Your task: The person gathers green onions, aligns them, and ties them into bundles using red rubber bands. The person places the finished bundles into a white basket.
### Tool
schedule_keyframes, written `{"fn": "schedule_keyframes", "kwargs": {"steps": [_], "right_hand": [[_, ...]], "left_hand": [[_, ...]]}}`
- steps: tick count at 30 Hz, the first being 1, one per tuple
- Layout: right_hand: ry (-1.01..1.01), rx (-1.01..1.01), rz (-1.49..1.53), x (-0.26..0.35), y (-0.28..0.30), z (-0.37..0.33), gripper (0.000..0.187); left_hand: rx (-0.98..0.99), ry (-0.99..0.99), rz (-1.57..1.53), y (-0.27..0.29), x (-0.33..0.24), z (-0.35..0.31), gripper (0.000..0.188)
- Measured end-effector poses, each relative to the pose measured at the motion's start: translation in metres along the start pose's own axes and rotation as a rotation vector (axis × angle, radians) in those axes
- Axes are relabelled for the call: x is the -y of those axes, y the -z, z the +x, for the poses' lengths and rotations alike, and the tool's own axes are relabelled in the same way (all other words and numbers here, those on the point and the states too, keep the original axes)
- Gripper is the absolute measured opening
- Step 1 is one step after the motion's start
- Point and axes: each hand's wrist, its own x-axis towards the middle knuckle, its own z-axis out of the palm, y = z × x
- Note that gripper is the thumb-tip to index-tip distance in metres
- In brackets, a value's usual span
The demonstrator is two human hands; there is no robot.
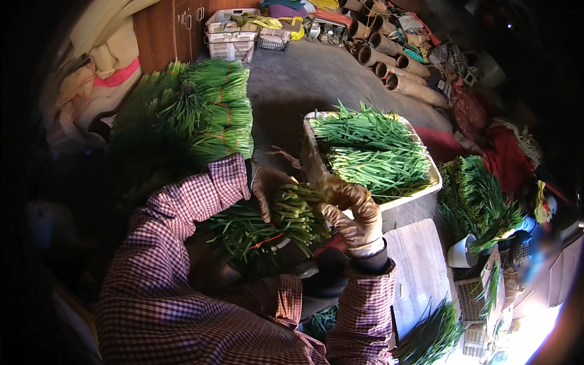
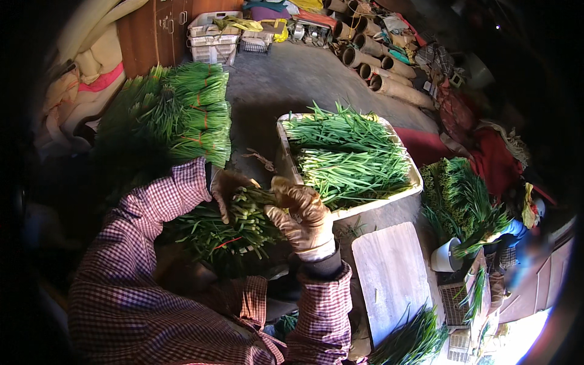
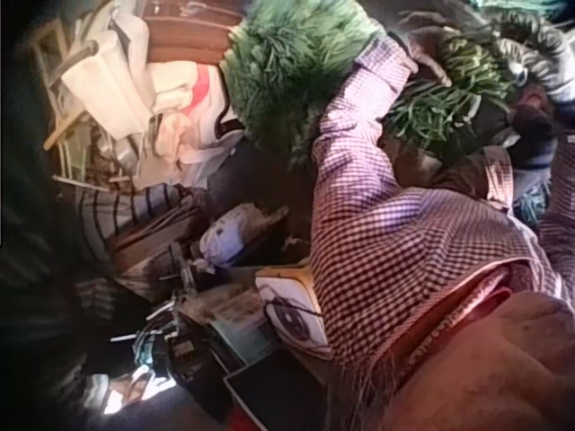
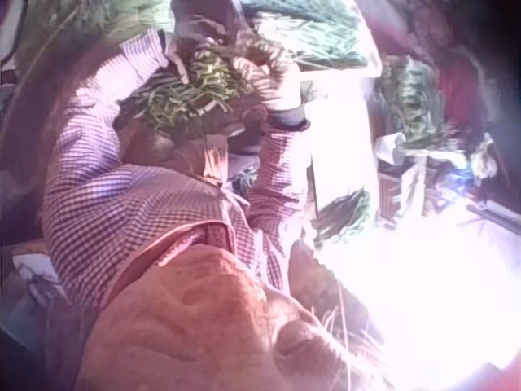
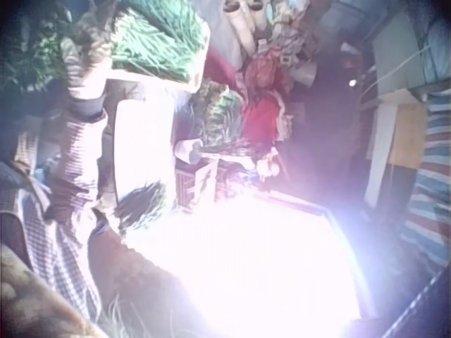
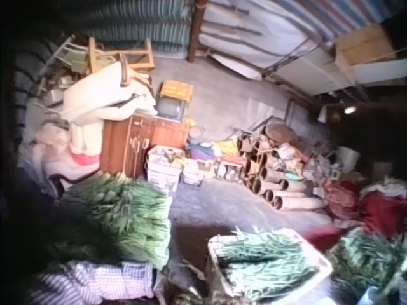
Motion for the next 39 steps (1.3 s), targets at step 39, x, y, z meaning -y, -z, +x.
{"fn": "schedule_keyframes", "kwargs": {"steps": [39], "right_hand": [[-0.045, -0.47, 0.127, -0.054, 0.129, -0.082, 0.006]], "left_hand": [[-0.584, -1.428, 0.892, 0.034, 0.029, -0.114, 0.066]]}}
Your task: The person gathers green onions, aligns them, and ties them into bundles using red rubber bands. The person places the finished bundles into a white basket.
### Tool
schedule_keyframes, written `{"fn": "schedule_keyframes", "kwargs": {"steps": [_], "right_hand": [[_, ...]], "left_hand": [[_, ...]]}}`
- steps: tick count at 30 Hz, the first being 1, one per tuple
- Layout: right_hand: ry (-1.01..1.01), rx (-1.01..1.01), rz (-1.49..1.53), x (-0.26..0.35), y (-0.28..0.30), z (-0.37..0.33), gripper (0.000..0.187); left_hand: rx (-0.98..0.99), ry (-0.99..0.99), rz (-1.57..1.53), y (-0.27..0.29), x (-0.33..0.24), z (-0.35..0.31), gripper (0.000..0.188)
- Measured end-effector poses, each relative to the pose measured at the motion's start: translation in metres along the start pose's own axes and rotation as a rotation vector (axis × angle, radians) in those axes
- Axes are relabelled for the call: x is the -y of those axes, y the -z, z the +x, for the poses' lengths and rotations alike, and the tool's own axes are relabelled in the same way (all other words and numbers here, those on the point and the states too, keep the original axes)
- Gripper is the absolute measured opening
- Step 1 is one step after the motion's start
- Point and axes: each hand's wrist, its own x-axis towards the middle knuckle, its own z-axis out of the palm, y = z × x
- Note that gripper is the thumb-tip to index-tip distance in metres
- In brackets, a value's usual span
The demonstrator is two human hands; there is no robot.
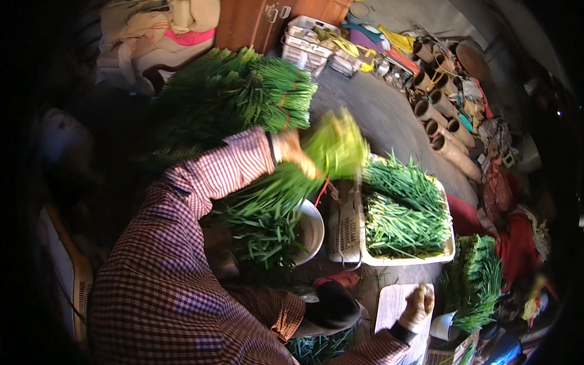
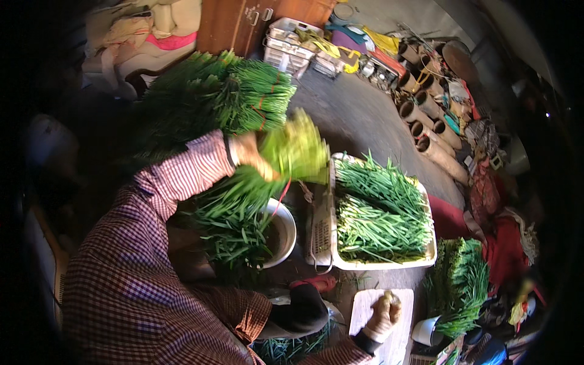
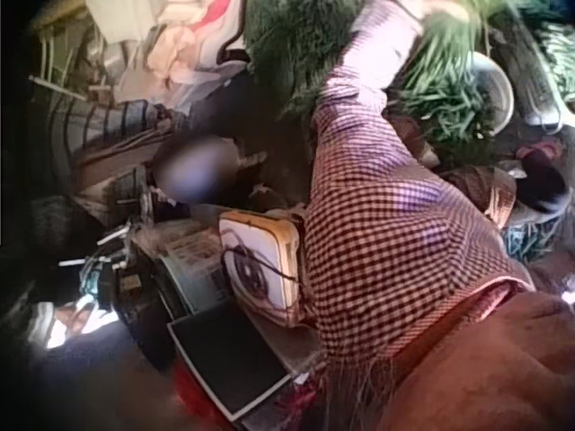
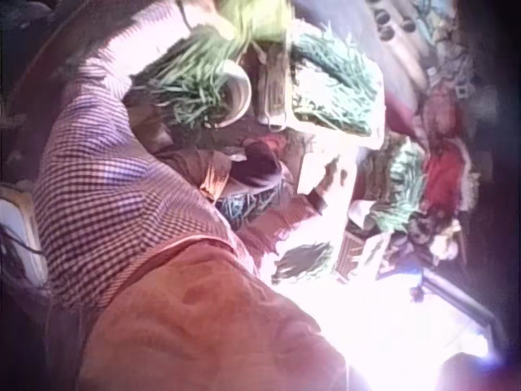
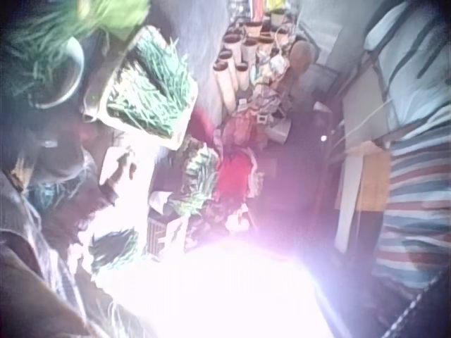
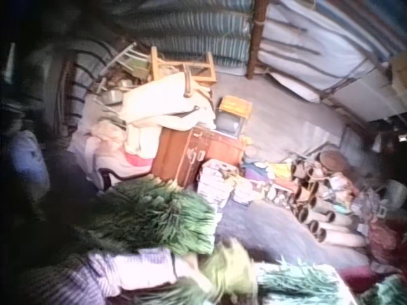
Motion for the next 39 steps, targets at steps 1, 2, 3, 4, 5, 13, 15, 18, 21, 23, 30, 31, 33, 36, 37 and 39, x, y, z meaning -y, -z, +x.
{"fn": "schedule_keyframes", "kwargs": {"steps": [1, 2, 3, 4, 5, 13, 15, 18, 21, 23, 30, 31, 33, 36, 37, 39], "right_hand": [[-0.159, -0.058, 0.116, -0.005, 0.014, -0.006, 0.007], [-0.232, -0.225, 0.162, -0.022, 0.023, -0.013, 0.007], [-0.263, -0.06, -0.067, -0.038, 0.04, -0.014, 0.007], [-0.353, -0.046, -0.187, -0.051, 0.045, -0.021, 0.014], [-0.39, -0.105, -0.157, -0.056, 0.049, -0.029, 0.014], [-0.616, -0.117, -0.256, -0.135, 0.104, -0.019, 0.036], [-0.612, -0.089, -0.307, -0.135, 0.084, -0.005, 0.036], [-0.583, -0.153, -0.446, -0.116, 0.077, 0.002, 0.039], [-0.558, -0.066, -0.486, -0.138, 0.072, 0.01, 0.032], [-0.532, 0.025, -0.501, -0.156, 0.069, 0.017, 0.026], [-0.55, 0.143, -0.64, -0.182, 0.071, 0.024, 0.018], [-0.596, 0.112, -0.662, -0.183, 0.083, 0.021, 0.02], [-0.52, 0.201, -0.829, -0.198, 0.13, 0.014, 0.021], [-0.662, 0.231, -0.515, -0.201, 0.085, 0.007, 0.024], [-0.681, 0.209, -0.472, -0.19, 0.071, 0.004, 0.025], [-0.705, 0.234, -0.549, -0.17, 0.044, 0.005, 0.027]], "left_hand": [[-0.133, -0.086, -0.106, 0.025, -0.024, -0.018, 0.056], [-0.265, -0.186, -0.223, 0.051, -0.043, -0.035, 0.047], [-0.402, -0.295, -0.35, 0.077, -0.061, -0.055, 0.038], [-0.516, -0.405, -0.487, 0.099, -0.067, -0.067, 0.031], [-0.584, -0.464, -0.707, 0.104, -0.084, -0.083, 0.031], [-1.195, -0.958, -0.826, 0.216, -0.055, -0.2, 0.033], [-0.859, -1.154, -1.069, 0.272, -0.026, -0.253, 0.033], [-1.218, -0.868, -0.938, 0.226, -0.041, -0.247, 0.037], [-1.122, -0.912, -0.91, 0.216, -0.038, -0.265, 0.035], [-1.178, -0.957, -0.878, 0.23, -0.022, -0.282, 0.038], [-1.305, -0.689, -0.412, 0.301, 0.047, -0.365, 0.047], [-1.555, -0.364, -0.08, 0.294, 0.052, -0.36, 0.054], [-1.458, -0.378, 0.227, 0.242, 0.036, -0.317, 0.076], [-1.41, -0.359, 0.317, 0.221, 0.061, -0.346, 0.09], [-1.455, -0.19, 0.475, 0.219, 0.077, -0.348, 0.091], [-1.445, -0.08, 0.445, 0.206, 0.096, -0.342, 0.089]]}}
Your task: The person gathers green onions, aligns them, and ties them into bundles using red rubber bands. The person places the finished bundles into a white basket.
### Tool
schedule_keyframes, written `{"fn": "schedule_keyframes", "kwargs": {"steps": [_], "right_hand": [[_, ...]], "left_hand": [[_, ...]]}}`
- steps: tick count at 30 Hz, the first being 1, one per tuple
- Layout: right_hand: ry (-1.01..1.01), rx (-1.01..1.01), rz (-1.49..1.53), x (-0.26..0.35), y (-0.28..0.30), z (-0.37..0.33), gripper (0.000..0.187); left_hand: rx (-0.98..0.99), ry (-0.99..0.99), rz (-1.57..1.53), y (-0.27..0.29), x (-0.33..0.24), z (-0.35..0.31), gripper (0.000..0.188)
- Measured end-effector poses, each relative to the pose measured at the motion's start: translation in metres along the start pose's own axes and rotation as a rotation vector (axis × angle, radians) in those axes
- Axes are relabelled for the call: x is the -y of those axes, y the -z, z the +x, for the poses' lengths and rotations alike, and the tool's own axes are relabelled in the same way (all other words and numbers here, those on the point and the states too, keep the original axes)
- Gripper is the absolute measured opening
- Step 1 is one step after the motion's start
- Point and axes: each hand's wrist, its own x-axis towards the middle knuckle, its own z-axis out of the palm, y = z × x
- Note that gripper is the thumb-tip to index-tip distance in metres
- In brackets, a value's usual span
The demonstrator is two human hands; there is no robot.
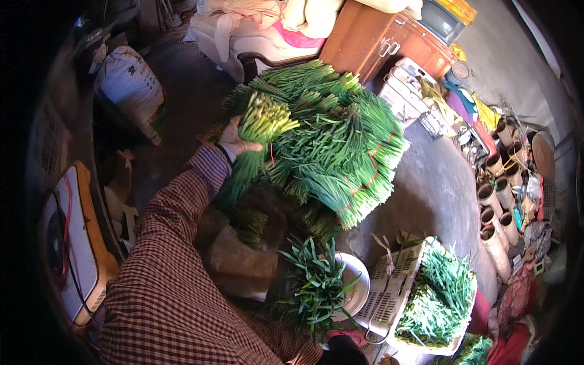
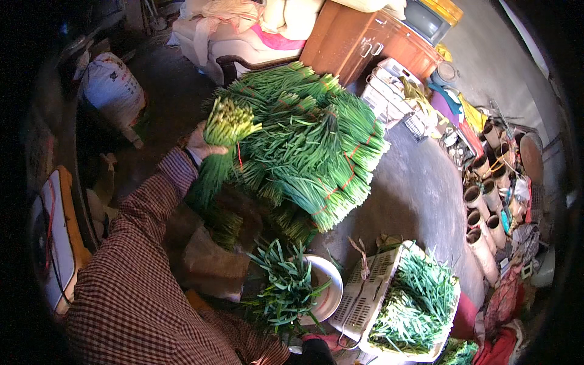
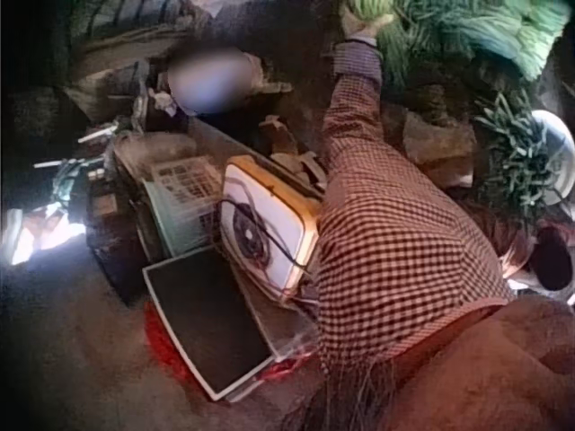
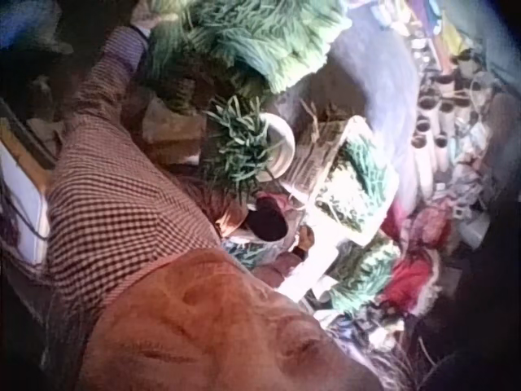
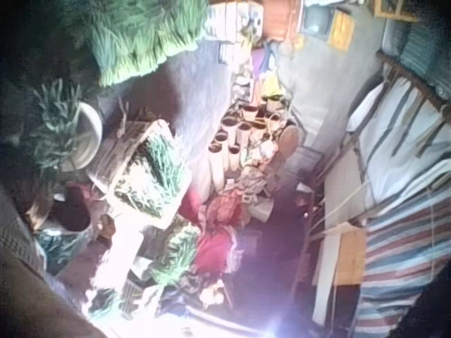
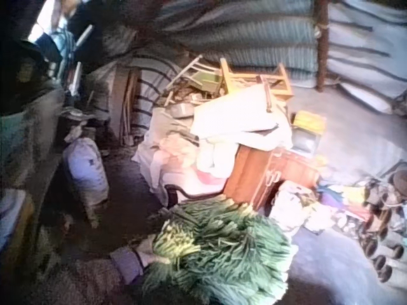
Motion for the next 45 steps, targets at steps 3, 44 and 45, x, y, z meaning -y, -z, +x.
{"fn": "schedule_keyframes", "kwargs": {"steps": [3, 44, 45], "right_hand": [[-0.007, 0.008, -0.029, -0.002, -0.004, 0.001, 0.026], [-0.347, 0.059, -0.361, -0.021, 0.01, -0.031, 0.031], [-0.326, 0.036, -0.37, -0.036, 0.02, -0.039, 0.029]], "left_hand": [[0.133, 0.171, -0.901, -0.032, -0.015, -0.027, 0.071], [0.639, -0.137, 0.832, -0.126, 0.104, 0.015, 0.047], [0.571, -0.217, 0.756, -0.123, 0.111, 0.008, 0.045]]}}
